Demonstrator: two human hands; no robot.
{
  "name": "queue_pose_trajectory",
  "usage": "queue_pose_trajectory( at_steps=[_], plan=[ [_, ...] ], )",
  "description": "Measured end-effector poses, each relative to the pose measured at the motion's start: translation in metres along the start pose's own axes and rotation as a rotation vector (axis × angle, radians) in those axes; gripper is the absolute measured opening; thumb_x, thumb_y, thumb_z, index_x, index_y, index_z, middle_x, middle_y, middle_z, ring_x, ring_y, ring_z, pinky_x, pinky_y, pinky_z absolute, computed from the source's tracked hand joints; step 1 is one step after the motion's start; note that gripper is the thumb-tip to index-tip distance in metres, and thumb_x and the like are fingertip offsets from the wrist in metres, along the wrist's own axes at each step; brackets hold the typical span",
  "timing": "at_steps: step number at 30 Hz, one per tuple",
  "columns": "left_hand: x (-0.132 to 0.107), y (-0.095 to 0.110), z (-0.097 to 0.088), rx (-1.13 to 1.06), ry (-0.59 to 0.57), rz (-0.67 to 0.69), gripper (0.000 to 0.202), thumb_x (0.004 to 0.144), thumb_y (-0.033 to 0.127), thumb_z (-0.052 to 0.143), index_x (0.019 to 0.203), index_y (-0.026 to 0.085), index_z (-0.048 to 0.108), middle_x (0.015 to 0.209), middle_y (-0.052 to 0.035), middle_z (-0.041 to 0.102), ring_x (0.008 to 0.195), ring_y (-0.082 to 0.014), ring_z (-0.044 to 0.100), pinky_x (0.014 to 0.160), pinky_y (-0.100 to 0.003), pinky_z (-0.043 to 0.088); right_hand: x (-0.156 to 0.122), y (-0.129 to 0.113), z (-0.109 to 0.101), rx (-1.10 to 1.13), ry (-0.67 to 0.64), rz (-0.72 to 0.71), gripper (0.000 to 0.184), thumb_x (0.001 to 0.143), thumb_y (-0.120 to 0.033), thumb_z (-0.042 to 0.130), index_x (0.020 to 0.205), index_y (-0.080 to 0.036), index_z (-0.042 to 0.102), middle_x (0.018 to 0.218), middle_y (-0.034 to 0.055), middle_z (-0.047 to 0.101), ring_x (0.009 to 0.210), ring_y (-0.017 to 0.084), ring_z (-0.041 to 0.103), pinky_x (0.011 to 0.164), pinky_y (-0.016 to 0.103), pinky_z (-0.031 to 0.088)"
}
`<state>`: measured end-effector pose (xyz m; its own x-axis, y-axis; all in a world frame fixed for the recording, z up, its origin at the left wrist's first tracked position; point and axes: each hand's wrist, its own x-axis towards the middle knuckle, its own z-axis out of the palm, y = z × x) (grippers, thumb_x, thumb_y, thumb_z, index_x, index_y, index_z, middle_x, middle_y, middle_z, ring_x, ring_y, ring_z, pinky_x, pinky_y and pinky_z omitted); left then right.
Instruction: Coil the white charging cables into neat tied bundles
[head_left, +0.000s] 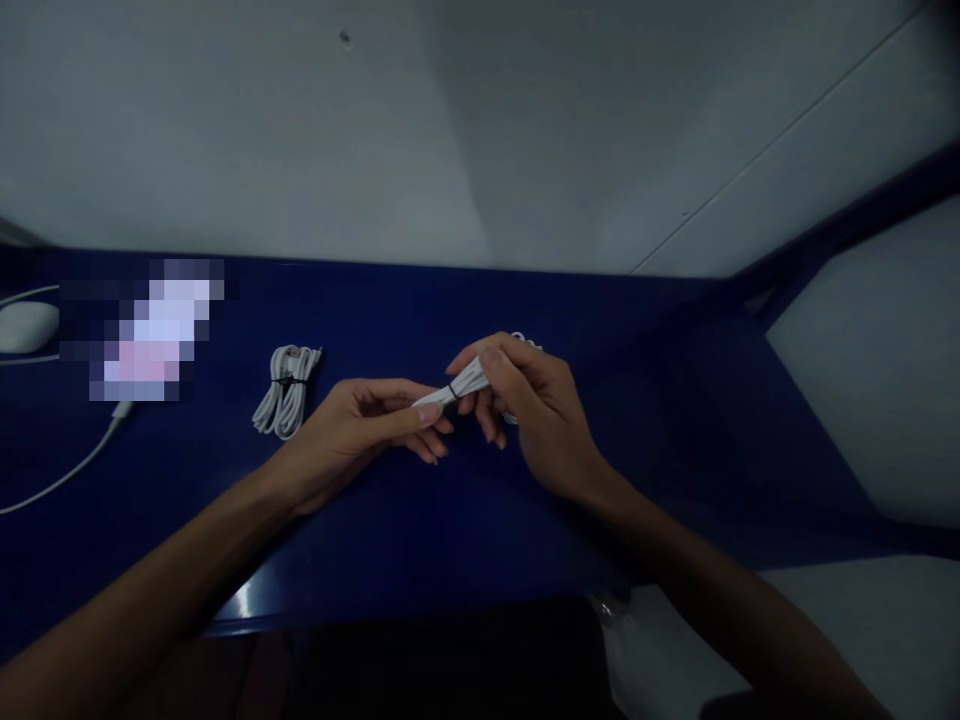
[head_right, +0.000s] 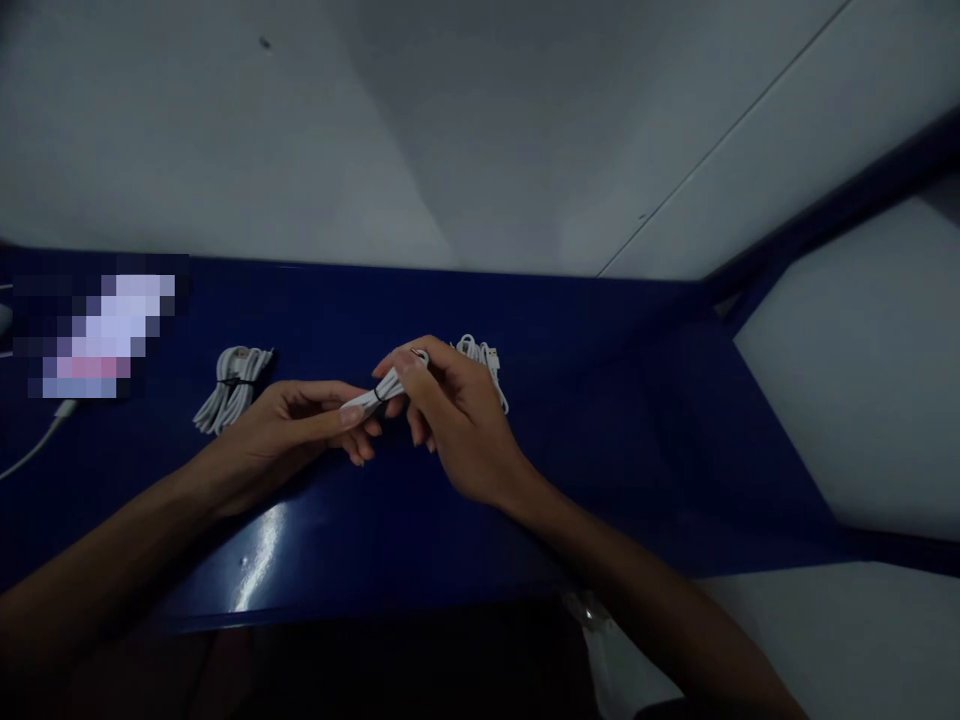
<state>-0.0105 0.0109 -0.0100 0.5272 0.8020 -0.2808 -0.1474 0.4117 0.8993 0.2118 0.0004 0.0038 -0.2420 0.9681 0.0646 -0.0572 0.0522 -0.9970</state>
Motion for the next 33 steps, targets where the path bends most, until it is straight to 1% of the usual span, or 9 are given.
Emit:
queue_pose_trajectory(
  at_steps=[7, 11, 15, 17, 19, 22, 26, 29, 33],
  plan=[
    [-0.001, 0.001, -0.002, -0.031, -0.087, -0.044, 0.015, 0.101, 0.028, 0.081, 0.112, 0.020, 0.088, 0.104, -0.0124, 0.085, 0.083, -0.0181, 0.082, 0.077, -0.026, 0.067, -0.004, 0.002, -0.002, -0.080, -0.029, 0.045, 0.039, 0.116, -0.051, 0.050, 0.119, -0.025, 0.078, 0.082, -0.0009, 0.068, 0.057, 0.010, 0.057, 0.051, 0.025, 0.046],
    [-0.001, 0.000, 0.000, -0.066, -0.130, -0.076, 0.024, 0.108, 0.035, 0.071, 0.110, 0.017, 0.087, 0.105, -0.0135, 0.083, 0.085, -0.0189, 0.082, 0.079, -0.027, 0.068, -0.007, 0.000, -0.001, -0.211, -0.071, 0.044, 0.040, 0.119, -0.048, 0.043, 0.132, -0.026, 0.074, 0.085, -0.0002, 0.068, 0.064, 0.013, 0.058, 0.058, 0.028, 0.048],
    [-0.002, -0.002, 0.001, -0.076, -0.157, -0.075, 0.024, 0.108, 0.035, 0.072, 0.102, 0.016, 0.084, 0.096, -0.0102, 0.081, 0.082, -0.0173, 0.081, 0.078, -0.027, 0.067, -0.007, 0.001, 0.001, -0.359, -0.144, -0.003, 0.040, 0.119, -0.042, 0.046, 0.149, -0.028, 0.067, 0.086, -0.0002, 0.071, 0.071, 0.016, 0.064, 0.067, 0.033, 0.051],
    [-0.001, -0.003, 0.001, -0.080, -0.153, -0.063, 0.019, 0.107, 0.033, 0.074, 0.104, 0.016, 0.083, 0.096, -0.0099, 0.081, 0.083, -0.0176, 0.081, 0.078, -0.028, 0.067, -0.007, 0.002, 0.003, -0.352, -0.099, -0.020, 0.040, 0.117, -0.042, 0.051, 0.153, -0.029, 0.065, 0.088, -0.0001, 0.072, 0.076, 0.018, 0.067, 0.069, 0.034, 0.054],
    [-0.001, -0.003, 0.001, -0.084, -0.117, -0.044, 0.018, 0.106, 0.033, 0.075, 0.108, 0.016, 0.082, 0.099, -0.0110, 0.082, 0.085, -0.0181, 0.081, 0.079, -0.029, 0.068, -0.006, 0.004, 0.005, -0.313, 0.014, -0.066, 0.038, 0.113, -0.039, 0.062, 0.150, -0.030, 0.066, 0.086, -0.0019, 0.069, 0.076, 0.017, 0.068, 0.070, 0.034, 0.056],
    [0.000, -0.003, 0.001, -0.078, -0.083, -0.029, 0.019, 0.106, 0.033, 0.075, 0.113, 0.016, 0.080, 0.104, -0.0122, 0.083, 0.086, -0.0181, 0.082, 0.082, -0.029, 0.068, -0.005, 0.006, 0.009, -0.244, 0.158, -0.143, 0.024, 0.104, -0.030, 0.076, 0.128, -0.029, 0.074, 0.086, -0.0033, 0.069, 0.070, 0.015, 0.067, 0.063, 0.031, 0.057],
    [0.000, -0.003, 0.002, -0.088, -0.100, -0.041, 0.022, 0.107, 0.032, 0.073, 0.118, 0.014, 0.080, 0.114, -0.0142, 0.084, 0.092, -0.0207, 0.084, 0.085, -0.030, 0.068, -0.004, 0.011, 0.014, -0.150, 0.215, -0.169, 0.007, 0.101, -0.026, 0.078, 0.108, -0.026, 0.075, 0.094, -0.0008, 0.076, 0.065, 0.012, 0.070, 0.048, 0.026, 0.052],
    [0.000, -0.003, 0.003, -0.115, -0.072, -0.034, 0.022, 0.107, 0.030, 0.074, 0.120, 0.014, 0.079, 0.113, -0.0138, 0.085, 0.095, -0.0212, 0.084, 0.090, -0.031, 0.068, -0.005, 0.015, 0.016, -0.109, 0.259, -0.170, 0.005, 0.102, -0.026, 0.078, 0.107, -0.026, 0.076, 0.094, 0.0000, 0.078, 0.065, 0.013, 0.072, 0.042, 0.024, 0.049],
    [0.000, -0.003, 0.002, -0.115, 0.022, -0.002, 0.020, 0.103, 0.029, 0.080, 0.116, 0.014, 0.079, 0.110, -0.0128, 0.086, 0.093, -0.0197, 0.084, 0.089, -0.029, 0.068, -0.007, 0.014, 0.015, -0.151, 0.288, -0.157, 0.004, 0.103, -0.028, 0.077, 0.105, -0.025, 0.078, 0.095, 0.0016, 0.079, 0.074, 0.015, 0.077, 0.043, 0.023, 0.050]
  ],
)
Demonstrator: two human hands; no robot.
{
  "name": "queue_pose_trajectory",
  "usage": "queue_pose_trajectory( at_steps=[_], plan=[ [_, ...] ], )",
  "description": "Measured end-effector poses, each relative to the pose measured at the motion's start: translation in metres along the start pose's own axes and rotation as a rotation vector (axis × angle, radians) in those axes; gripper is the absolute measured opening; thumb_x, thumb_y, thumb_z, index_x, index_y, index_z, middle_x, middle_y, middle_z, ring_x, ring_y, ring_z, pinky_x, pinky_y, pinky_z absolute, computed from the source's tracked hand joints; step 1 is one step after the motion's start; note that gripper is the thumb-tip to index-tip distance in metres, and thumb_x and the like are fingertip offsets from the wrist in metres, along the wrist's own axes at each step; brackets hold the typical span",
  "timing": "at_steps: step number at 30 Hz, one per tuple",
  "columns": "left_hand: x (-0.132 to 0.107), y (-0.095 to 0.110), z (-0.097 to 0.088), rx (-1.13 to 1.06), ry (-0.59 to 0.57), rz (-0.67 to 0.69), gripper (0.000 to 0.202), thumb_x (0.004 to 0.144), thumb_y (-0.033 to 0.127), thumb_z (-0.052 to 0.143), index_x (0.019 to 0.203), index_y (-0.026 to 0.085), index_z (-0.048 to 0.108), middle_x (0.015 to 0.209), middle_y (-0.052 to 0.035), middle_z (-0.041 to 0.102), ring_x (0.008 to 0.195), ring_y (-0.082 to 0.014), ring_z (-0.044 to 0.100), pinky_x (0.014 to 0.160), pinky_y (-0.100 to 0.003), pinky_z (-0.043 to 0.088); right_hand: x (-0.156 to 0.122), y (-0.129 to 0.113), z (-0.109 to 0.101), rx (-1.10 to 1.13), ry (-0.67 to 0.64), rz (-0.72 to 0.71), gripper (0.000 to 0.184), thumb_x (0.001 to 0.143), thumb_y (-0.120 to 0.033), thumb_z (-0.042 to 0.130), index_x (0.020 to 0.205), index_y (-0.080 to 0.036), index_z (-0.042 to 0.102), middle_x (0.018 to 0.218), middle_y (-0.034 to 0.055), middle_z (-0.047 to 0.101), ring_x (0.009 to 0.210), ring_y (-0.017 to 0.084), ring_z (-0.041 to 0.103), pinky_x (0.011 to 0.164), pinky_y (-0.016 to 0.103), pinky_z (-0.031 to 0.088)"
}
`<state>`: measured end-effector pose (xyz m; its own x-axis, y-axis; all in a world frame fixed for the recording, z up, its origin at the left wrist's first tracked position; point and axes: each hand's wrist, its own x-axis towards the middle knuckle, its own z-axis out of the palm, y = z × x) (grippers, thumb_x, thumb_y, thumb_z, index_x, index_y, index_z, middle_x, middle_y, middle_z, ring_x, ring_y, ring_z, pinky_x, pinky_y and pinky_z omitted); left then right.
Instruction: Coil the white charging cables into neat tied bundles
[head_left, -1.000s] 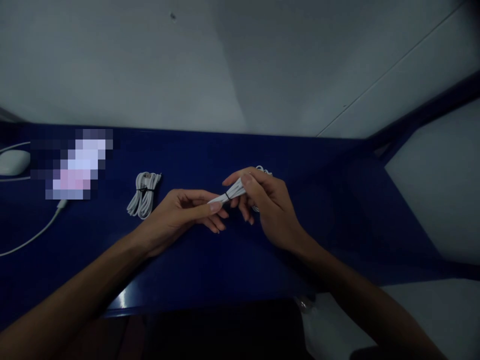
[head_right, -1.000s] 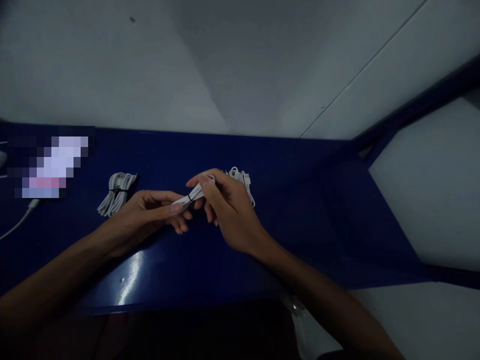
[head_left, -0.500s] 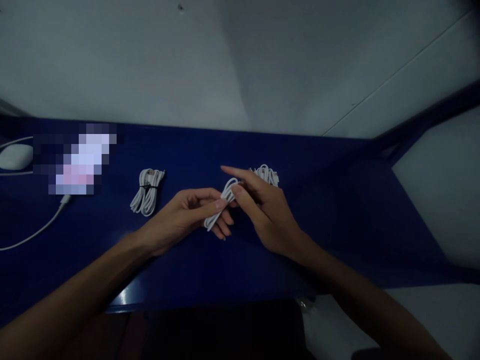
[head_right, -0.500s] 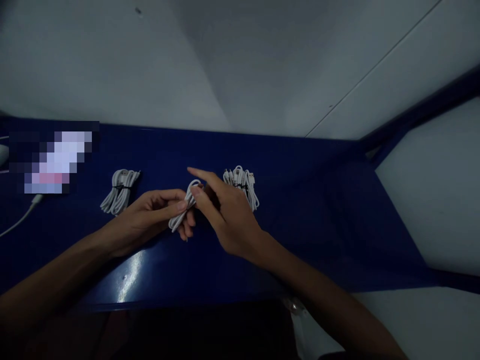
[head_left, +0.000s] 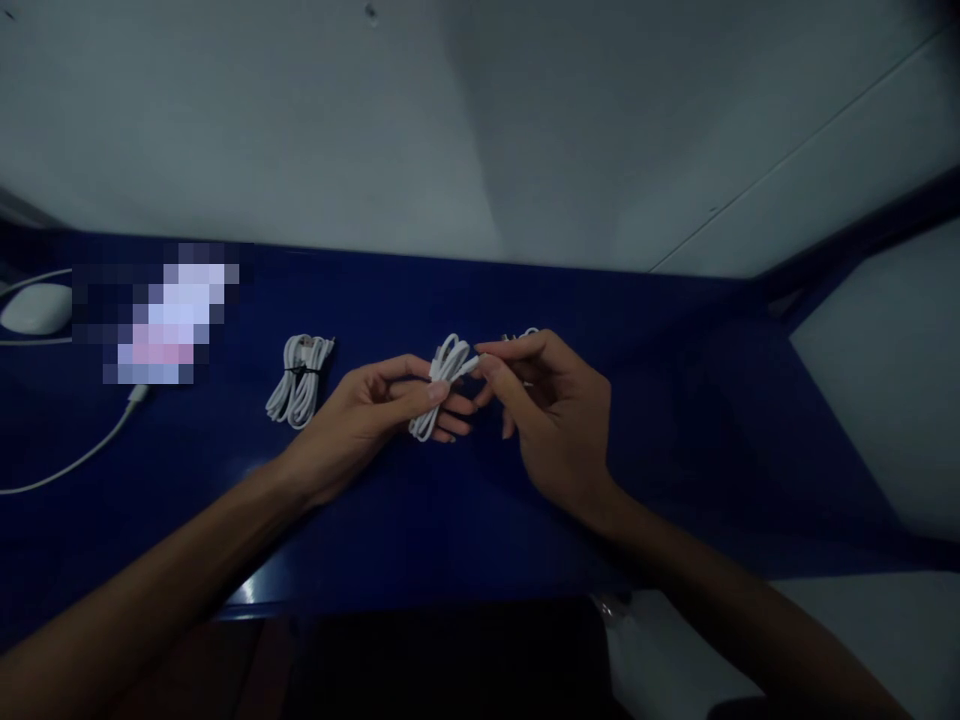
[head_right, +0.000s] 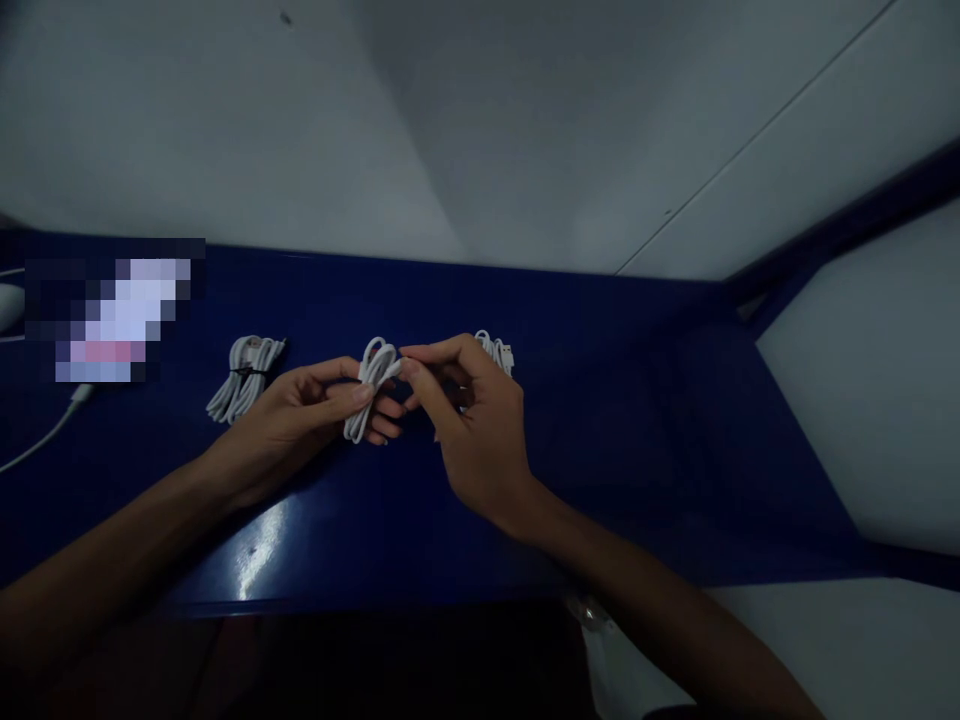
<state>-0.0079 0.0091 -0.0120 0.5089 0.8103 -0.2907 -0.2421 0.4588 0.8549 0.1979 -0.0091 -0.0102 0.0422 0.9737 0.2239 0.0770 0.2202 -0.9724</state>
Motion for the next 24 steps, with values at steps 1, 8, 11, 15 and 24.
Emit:
queue_pose_trajectory(
  at_steps=[1, 8, 11, 15, 24],
  plan=[
    [0.0001, -0.0001, -0.0005, 0.011, 0.014, 0.012, 0.019, 0.102, 0.029, 0.081, 0.114, 0.015, 0.080, 0.111, -0.0127, 0.086, 0.094, -0.0196, 0.083, 0.089, -0.029, 0.068, 0.0002, -0.0010, -0.0009, -0.015, -0.004, 0.010, 0.004, 0.103, -0.029, 0.077, 0.103, -0.025, 0.078, 0.096, 0.0022, 0.080, 0.076, 0.016, 0.078, 0.043, 0.023, 0.050],
    [0.0001, -0.0004, -0.0006, 0.127, 0.071, 0.095, 0.015, 0.097, 0.027, 0.086, 0.107, 0.016, 0.083, 0.107, -0.0106, 0.086, 0.093, -0.0204, 0.084, 0.089, -0.031, 0.068, 0.0016, -0.0079, -0.0044, 0.011, -0.048, 0.075, 0.012, 0.100, -0.032, 0.081, 0.096, -0.022, 0.076, 0.097, 0.0038, 0.081, 0.077, 0.016, 0.079, 0.045, 0.021, 0.052],
    [-0.0001, 0.0010, 0.0021, 0.123, 0.070, 0.087, 0.013, 0.096, 0.025, 0.087, 0.103, 0.016, 0.083, 0.106, -0.0100, 0.086, 0.090, -0.0201, 0.084, 0.086, -0.030, 0.069, 0.0015, -0.0082, -0.0041, 0.050, -0.055, 0.111, 0.014, 0.099, -0.032, 0.081, 0.093, -0.022, 0.074, 0.093, 0.0035, 0.080, 0.074, 0.016, 0.078, 0.043, 0.021, 0.051],
    [-0.0003, 0.0013, 0.0028, 0.114, 0.056, 0.078, 0.011, 0.096, 0.025, 0.087, 0.100, 0.016, 0.082, 0.101, -0.0084, 0.086, 0.084, -0.0177, 0.083, 0.080, -0.026, 0.068, 0.0020, -0.0076, -0.0038, 0.088, -0.057, 0.135, 0.015, 0.099, -0.032, 0.081, 0.093, -0.022, 0.073, 0.090, 0.0030, 0.080, 0.071, 0.016, 0.077, 0.043, 0.021, 0.051],
    [-0.0028, -0.0008, 0.0002, 0.090, -0.006, 0.004, 0.013, 0.095, 0.026, 0.088, 0.096, 0.015, 0.081, 0.096, -0.0083, 0.084, 0.082, -0.0180, 0.082, 0.078, -0.027, 0.068, 0.0050, -0.0045, -0.0043, 0.066, -0.060, 0.103, 0.020, 0.097, -0.030, 0.084, 0.086, -0.022, 0.069, 0.081, -0.0005, 0.075, 0.063, 0.011, 0.069, 0.047, 0.022, 0.052]
  ],
)
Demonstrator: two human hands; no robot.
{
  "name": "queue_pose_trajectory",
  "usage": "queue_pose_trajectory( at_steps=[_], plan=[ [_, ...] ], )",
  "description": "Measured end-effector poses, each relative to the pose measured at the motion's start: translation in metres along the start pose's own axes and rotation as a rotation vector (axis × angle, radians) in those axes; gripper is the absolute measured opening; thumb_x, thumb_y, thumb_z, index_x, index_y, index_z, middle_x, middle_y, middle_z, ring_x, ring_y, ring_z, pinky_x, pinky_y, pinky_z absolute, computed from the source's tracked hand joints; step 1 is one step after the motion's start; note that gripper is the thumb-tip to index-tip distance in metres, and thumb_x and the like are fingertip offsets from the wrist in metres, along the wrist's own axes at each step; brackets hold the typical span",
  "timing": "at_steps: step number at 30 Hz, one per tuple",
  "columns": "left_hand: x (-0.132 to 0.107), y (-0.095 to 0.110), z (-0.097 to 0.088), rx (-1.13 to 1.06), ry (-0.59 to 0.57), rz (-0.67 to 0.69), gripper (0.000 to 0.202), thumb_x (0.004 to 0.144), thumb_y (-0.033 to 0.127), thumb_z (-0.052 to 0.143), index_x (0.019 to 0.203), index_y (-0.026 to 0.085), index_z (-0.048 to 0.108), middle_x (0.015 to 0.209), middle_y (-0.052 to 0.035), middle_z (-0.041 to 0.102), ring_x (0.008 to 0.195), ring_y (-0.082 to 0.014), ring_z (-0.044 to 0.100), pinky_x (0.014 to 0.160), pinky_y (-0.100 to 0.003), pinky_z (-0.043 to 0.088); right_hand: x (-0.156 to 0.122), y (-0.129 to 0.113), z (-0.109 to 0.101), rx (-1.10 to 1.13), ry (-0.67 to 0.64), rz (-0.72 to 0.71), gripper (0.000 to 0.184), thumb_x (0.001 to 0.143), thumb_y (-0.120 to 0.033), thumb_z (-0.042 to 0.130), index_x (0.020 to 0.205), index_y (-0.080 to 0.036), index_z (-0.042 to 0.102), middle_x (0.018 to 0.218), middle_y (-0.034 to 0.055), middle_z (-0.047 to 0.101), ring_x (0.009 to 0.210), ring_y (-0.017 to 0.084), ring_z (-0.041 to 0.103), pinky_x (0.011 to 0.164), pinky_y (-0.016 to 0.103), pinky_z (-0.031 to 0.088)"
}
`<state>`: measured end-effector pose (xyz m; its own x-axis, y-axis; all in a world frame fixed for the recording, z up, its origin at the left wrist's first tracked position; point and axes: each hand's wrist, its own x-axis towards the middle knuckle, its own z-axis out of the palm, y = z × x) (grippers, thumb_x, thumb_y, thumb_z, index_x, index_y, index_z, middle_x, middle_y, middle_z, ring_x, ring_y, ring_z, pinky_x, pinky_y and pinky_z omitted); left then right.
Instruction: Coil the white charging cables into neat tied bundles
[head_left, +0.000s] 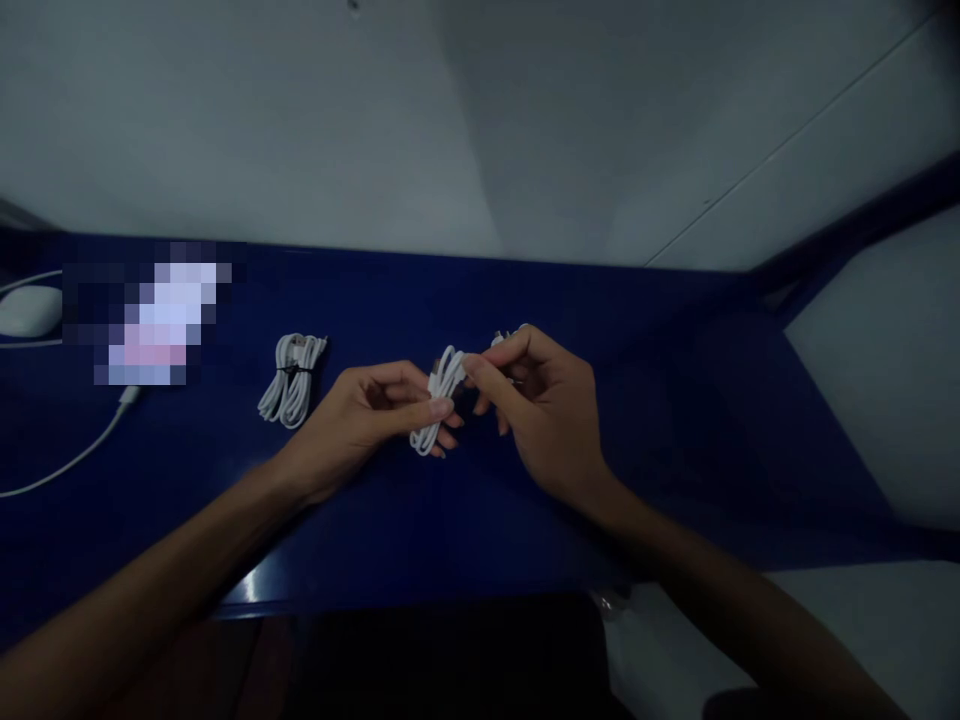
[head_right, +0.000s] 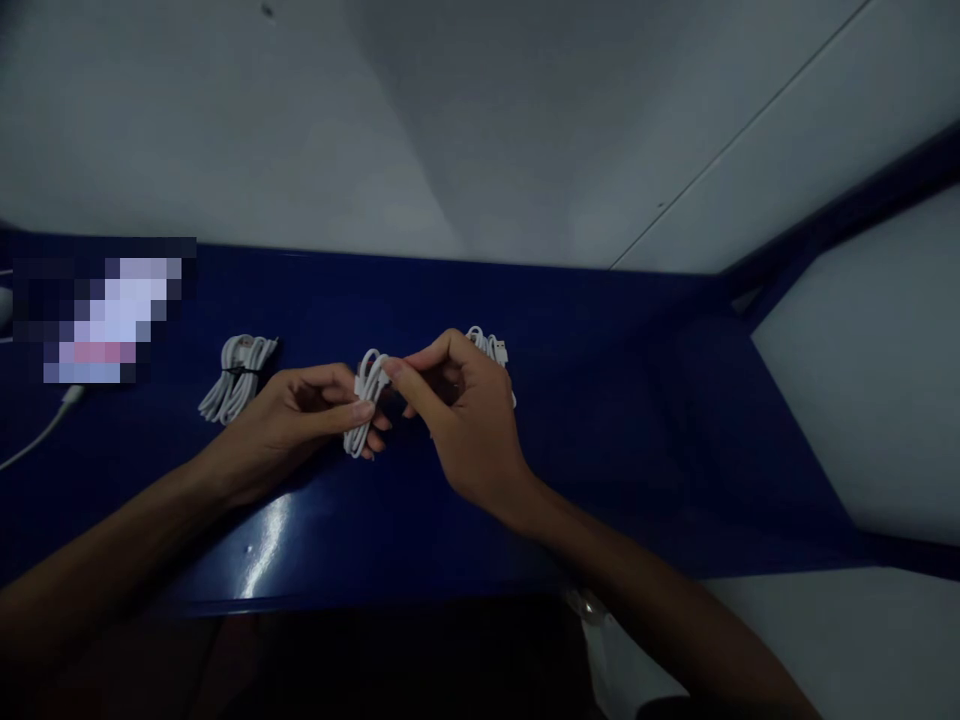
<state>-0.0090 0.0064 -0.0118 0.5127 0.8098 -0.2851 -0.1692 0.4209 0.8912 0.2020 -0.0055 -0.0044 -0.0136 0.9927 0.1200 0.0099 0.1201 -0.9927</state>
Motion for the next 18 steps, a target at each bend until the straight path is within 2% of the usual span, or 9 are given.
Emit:
queue_pose_trajectory(
  at_steps=[3, 8, 12, 18],
  plan=[
    [0.0007, -0.0012, -0.0001, -0.011, -0.027, -0.015, 0.012, 0.096, 0.026, 0.087, 0.098, 0.015, 0.082, 0.097, -0.0079, 0.084, 0.083, -0.0178, 0.083, 0.081, -0.028, 0.069, 0.0009, -0.0002, -0.0006, 0.001, -0.019, 0.016, 0.019, 0.097, -0.030, 0.083, 0.088, -0.022, 0.069, 0.082, -0.0002, 0.075, 0.064, 0.012, 0.069, 0.048, 0.022, 0.051],
    [0.0021, -0.0029, -0.0011, -0.046, -0.030, -0.011, 0.011, 0.098, 0.026, 0.085, 0.104, 0.017, 0.083, 0.098, -0.0061, 0.085, 0.080, -0.0137, 0.081, 0.078, -0.022, 0.066, 0.0028, -0.0009, -0.0019, -0.014, -0.032, 0.020, 0.021, 0.099, -0.039, 0.081, 0.092, -0.022, 0.070, 0.088, 0.0025, 0.077, 0.066, 0.013, 0.070, 0.044, 0.022, 0.048],
    [0.0016, -0.0025, -0.0010, -0.047, -0.016, 0.000, 0.011, 0.098, 0.025, 0.085, 0.104, 0.017, 0.082, 0.098, -0.0058, 0.085, 0.080, -0.0127, 0.081, 0.077, -0.020, 0.064, 0.0038, -0.0031, -0.0030, -0.008, -0.053, 0.019, 0.020, 0.100, -0.038, 0.080, 0.093, -0.022, 0.071, 0.086, 0.0020, 0.076, 0.068, 0.014, 0.070, 0.044, 0.022, 0.048],
    [0.0044, -0.0026, 0.0009, -0.031, 0.043, 0.038, 0.013, 0.096, 0.025, 0.087, 0.106, 0.017, 0.084, 0.098, -0.0058, 0.084, 0.080, -0.0118, 0.078, 0.081, -0.020, 0.062, 0.0035, -0.0065, -0.0033, 0.015, -0.073, 0.030, 0.012, 0.098, -0.031, 0.082, 0.098, -0.022, 0.074, 0.092, 0.0021, 0.079, 0.071, 0.014, 0.072, 0.055, 0.027, 0.056]
  ],
)
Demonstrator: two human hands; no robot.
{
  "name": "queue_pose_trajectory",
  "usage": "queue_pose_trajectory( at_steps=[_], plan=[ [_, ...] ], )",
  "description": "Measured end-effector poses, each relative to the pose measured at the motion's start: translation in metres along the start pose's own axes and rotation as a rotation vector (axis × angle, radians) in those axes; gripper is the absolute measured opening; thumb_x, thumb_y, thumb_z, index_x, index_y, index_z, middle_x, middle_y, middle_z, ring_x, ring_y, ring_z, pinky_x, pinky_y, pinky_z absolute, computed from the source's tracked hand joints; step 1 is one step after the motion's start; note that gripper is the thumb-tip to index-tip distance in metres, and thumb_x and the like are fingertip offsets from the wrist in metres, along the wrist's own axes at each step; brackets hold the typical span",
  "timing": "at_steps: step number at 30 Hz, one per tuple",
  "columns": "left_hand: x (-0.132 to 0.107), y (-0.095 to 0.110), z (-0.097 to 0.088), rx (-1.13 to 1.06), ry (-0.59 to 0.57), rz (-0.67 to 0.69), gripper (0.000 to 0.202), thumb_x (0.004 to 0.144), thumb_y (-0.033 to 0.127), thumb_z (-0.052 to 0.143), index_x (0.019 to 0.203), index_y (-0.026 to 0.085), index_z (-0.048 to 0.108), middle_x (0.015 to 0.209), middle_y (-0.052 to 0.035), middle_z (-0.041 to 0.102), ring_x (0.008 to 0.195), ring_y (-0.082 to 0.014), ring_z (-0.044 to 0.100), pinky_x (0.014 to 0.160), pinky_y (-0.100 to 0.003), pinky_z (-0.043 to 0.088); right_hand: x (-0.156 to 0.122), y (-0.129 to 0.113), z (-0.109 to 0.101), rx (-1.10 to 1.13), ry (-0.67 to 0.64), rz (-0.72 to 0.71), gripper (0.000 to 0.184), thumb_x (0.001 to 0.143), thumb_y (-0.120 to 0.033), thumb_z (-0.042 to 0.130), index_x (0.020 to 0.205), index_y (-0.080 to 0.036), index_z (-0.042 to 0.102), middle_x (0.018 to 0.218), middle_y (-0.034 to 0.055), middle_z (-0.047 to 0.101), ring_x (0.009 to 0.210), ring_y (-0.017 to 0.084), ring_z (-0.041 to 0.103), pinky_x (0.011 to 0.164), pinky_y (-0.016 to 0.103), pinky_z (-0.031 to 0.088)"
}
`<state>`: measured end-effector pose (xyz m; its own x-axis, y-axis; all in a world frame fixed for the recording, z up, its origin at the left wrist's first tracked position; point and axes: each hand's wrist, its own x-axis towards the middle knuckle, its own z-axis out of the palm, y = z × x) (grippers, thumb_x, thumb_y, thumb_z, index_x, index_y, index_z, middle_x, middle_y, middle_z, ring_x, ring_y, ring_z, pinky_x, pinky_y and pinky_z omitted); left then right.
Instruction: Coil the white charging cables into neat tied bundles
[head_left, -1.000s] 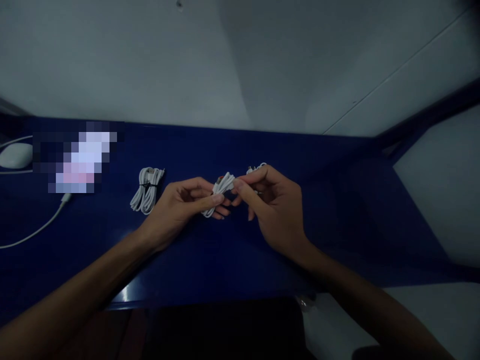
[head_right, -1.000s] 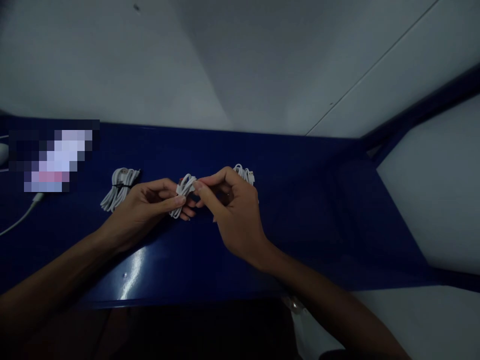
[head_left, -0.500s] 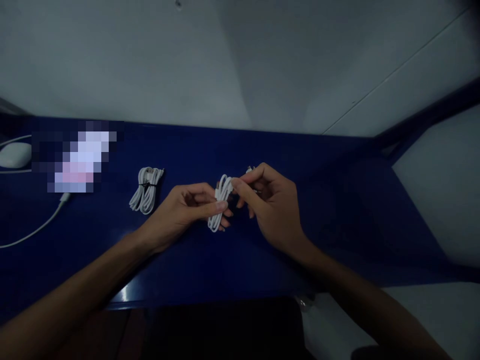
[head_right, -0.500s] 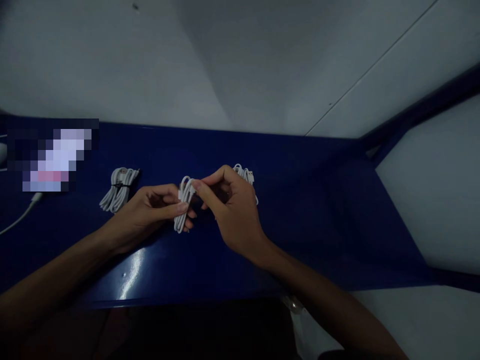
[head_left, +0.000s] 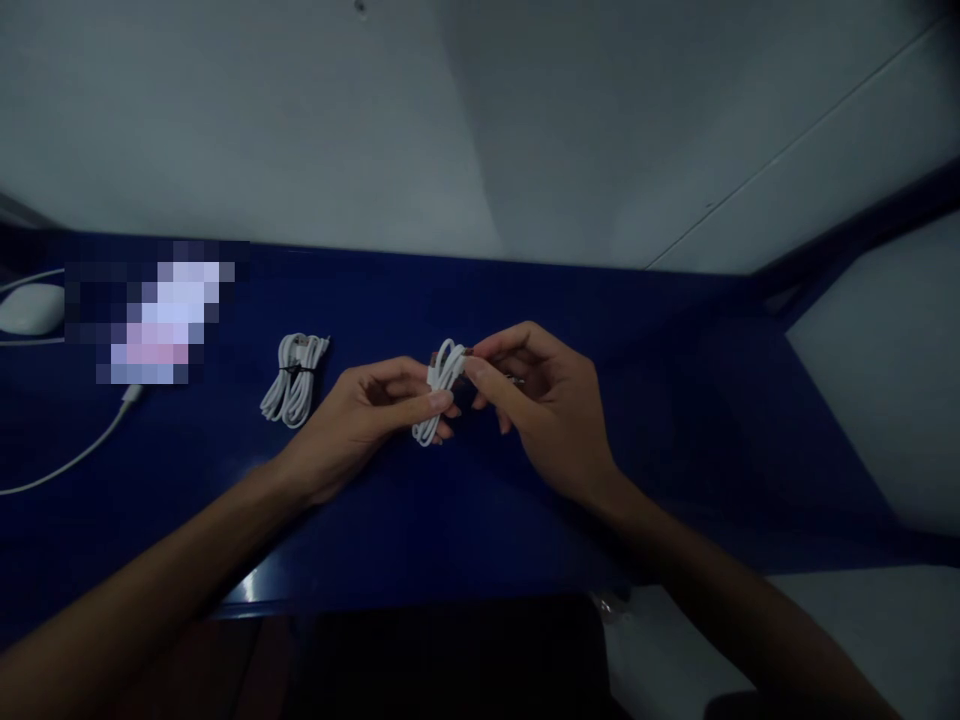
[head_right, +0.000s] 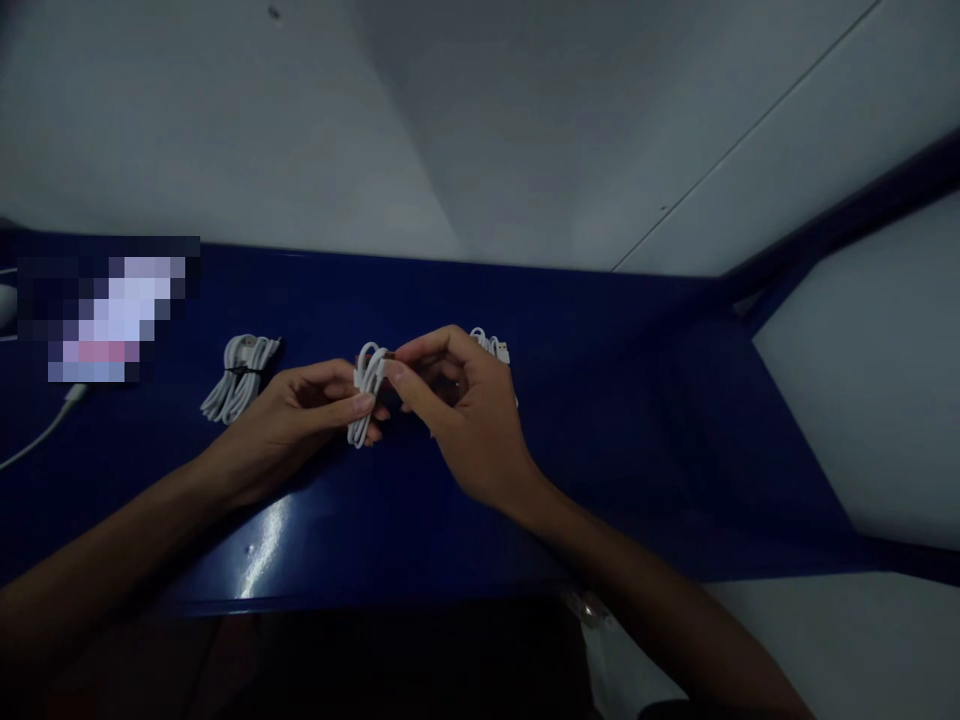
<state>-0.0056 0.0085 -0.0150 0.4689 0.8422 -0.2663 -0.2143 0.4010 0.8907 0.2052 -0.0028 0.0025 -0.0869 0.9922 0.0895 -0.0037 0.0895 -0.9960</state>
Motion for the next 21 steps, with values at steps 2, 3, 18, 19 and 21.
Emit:
queue_pose_trajectory(
  at_steps=[2, 3, 18, 19, 21],
  plan=[
    [0.0004, -0.0003, -0.0001, 0.006, 0.022, 0.012, 0.014, 0.094, 0.025, 0.089, 0.106, 0.017, 0.084, 0.099, -0.0062, 0.085, 0.080, -0.0117, 0.078, 0.082, -0.021, 0.061, -0.0002, 0.0006, 0.0000, 0.007, -0.009, 0.007, 0.013, 0.095, -0.030, 0.085, 0.101, -0.022, 0.075, 0.095, 0.0023, 0.079, 0.073, 0.015, 0.073, 0.058, 0.028, 0.059],
    [0.0003, -0.0004, -0.0005, 0.012, 0.026, 0.014, 0.014, 0.094, 0.025, 0.089, 0.106, 0.017, 0.085, 0.100, -0.0063, 0.085, 0.081, -0.0117, 0.078, 0.082, -0.021, 0.061, -0.0003, 0.0012, -0.0001, 0.008, -0.013, 0.008, 0.014, 0.095, -0.030, 0.085, 0.102, -0.023, 0.075, 0.096, 0.0023, 0.080, 0.073, 0.015, 0.073, 0.059, 0.029, 0.059],
    [-0.0012, 0.0007, -0.0029, 0.027, -0.013, -0.006, 0.016, 0.097, 0.027, 0.087, 0.110, 0.018, 0.085, 0.097, -0.0080, 0.084, 0.080, -0.0145, 0.079, 0.077, -0.023, 0.063, 0.0005, 0.0033, 0.0003, -0.011, -0.007, 0.047, 0.022, 0.097, -0.037, 0.084, 0.106, -0.023, 0.070, 0.102, 0.0032, 0.078, 0.081, 0.016, 0.072, 0.057, 0.026, 0.054],
    [-0.0012, 0.0007, -0.0029, 0.026, -0.018, -0.011, 0.017, 0.097, 0.027, 0.086, 0.111, 0.018, 0.086, 0.098, -0.0084, 0.084, 0.080, -0.0147, 0.079, 0.077, -0.023, 0.063, 0.0004, 0.0028, 0.0001, -0.016, -0.010, 0.049, 0.023, 0.097, -0.037, 0.084, 0.109, -0.023, 0.070, 0.102, 0.0031, 0.078, 0.080, 0.016, 0.072, 0.055, 0.026, 0.053],
    [-0.0010, 0.0009, -0.0030, 0.014, -0.025, -0.022, 0.019, 0.097, 0.028, 0.086, 0.114, 0.019, 0.086, 0.099, -0.0085, 0.084, 0.081, -0.0148, 0.078, 0.076, -0.023, 0.063, 0.0003, 0.0018, -0.0001, -0.025, -0.021, 0.048, 0.025, 0.097, -0.036, 0.084, 0.114, -0.023, 0.071, 0.098, 0.0019, 0.076, 0.076, 0.015, 0.070, 0.053, 0.026, 0.051]
  ],
)
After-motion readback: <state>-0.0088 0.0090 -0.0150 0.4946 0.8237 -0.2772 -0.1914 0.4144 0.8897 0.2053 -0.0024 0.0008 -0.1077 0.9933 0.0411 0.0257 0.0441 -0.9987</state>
